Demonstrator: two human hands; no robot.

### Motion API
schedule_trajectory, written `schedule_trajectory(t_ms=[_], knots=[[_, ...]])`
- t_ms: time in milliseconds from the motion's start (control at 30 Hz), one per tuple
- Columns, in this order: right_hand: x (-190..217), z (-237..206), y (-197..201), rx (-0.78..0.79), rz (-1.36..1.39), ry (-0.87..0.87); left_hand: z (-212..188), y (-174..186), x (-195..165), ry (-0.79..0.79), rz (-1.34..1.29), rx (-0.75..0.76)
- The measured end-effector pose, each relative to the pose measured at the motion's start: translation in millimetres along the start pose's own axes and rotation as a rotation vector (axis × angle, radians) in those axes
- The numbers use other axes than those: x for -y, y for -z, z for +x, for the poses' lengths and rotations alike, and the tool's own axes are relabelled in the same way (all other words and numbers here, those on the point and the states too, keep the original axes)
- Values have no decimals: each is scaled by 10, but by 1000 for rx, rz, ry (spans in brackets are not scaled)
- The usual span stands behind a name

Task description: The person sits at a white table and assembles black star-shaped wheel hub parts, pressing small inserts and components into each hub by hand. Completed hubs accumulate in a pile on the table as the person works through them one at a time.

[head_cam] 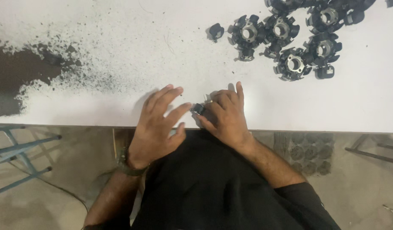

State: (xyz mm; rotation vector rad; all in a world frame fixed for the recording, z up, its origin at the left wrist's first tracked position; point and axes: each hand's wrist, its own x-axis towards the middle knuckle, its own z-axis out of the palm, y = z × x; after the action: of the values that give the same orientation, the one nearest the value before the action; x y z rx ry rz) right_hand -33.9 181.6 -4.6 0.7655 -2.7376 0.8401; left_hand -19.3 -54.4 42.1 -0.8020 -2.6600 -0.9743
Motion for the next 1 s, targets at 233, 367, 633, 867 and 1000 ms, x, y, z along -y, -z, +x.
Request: schedule_trajectory(t_ms=[233, 367, 633, 867, 1000], knots=[[65, -20, -48, -48, -44, -15, -15, -387, 46, -173, 371, -46], [96, -79, -75, -72, -63, -44, -165, -529, 80, -151, 337, -109], [37, -310, -151, -176, 39, 58, -339, -740, 85, 42, 163, -246], [21, -372, -276, -131, 224, 130, -357, -771, 77, 116, 80, -277], [51, -305, -276, -134, 212, 111, -362, -769, 63, 117, 36, -287]])
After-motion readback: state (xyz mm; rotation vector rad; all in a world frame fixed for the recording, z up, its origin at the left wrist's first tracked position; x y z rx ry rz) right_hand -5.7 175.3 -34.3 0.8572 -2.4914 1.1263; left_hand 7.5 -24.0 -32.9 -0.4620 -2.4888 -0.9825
